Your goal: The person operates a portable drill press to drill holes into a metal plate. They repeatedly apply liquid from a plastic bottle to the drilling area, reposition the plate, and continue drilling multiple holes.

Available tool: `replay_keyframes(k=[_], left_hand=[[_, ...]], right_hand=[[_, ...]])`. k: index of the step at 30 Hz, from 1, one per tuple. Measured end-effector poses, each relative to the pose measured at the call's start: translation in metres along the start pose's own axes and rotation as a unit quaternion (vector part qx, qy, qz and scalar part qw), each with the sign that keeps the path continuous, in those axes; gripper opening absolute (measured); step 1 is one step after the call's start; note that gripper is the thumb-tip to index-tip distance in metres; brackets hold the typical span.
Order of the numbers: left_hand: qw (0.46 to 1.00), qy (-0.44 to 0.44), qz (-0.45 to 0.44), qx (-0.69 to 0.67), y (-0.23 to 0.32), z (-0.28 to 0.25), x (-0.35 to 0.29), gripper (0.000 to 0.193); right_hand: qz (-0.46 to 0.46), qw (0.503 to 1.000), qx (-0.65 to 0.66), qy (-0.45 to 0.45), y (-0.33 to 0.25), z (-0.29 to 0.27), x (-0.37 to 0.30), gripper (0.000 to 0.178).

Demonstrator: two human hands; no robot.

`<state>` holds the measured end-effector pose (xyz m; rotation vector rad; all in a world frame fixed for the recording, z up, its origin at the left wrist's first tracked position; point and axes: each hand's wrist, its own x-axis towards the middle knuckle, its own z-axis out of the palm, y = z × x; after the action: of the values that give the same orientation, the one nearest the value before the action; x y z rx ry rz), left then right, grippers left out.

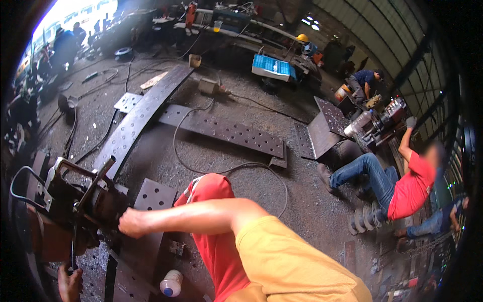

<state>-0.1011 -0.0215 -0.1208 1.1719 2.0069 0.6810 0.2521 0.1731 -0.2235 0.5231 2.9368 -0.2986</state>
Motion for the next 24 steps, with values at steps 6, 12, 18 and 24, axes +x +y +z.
replay_keyframes(k=[6, 12, 18, 24], left_hand=[[0.999, -0.002, 0.039, 0.024, -0.039, -0.001, 0.042, 0.053], [0.991, 0.027, 0.048, 0.125, 0.003, -0.006, 0.024, 0.051], [0.986, 0.007, 0.062, 0.152, 0.028, -0.005, 0.006, 0.048], [0.974, 0.019, -0.084, 0.212, 0.038, -0.008, -0.011, 0.04]], right_hand=[[-0.016, 0.991, 0.092, -0.1, -0.05, 0.157, -0.032, 0.028], [0.075, 0.919, 0.355, -0.152, -0.135, 0.225, -0.075, 0.128], [0.073, 0.895, 0.428, -0.105, -0.152, 0.212, -0.113, 0.13], [0.044, 0.871, 0.488, -0.022, -0.153, 0.252, -0.098, 0.13]])
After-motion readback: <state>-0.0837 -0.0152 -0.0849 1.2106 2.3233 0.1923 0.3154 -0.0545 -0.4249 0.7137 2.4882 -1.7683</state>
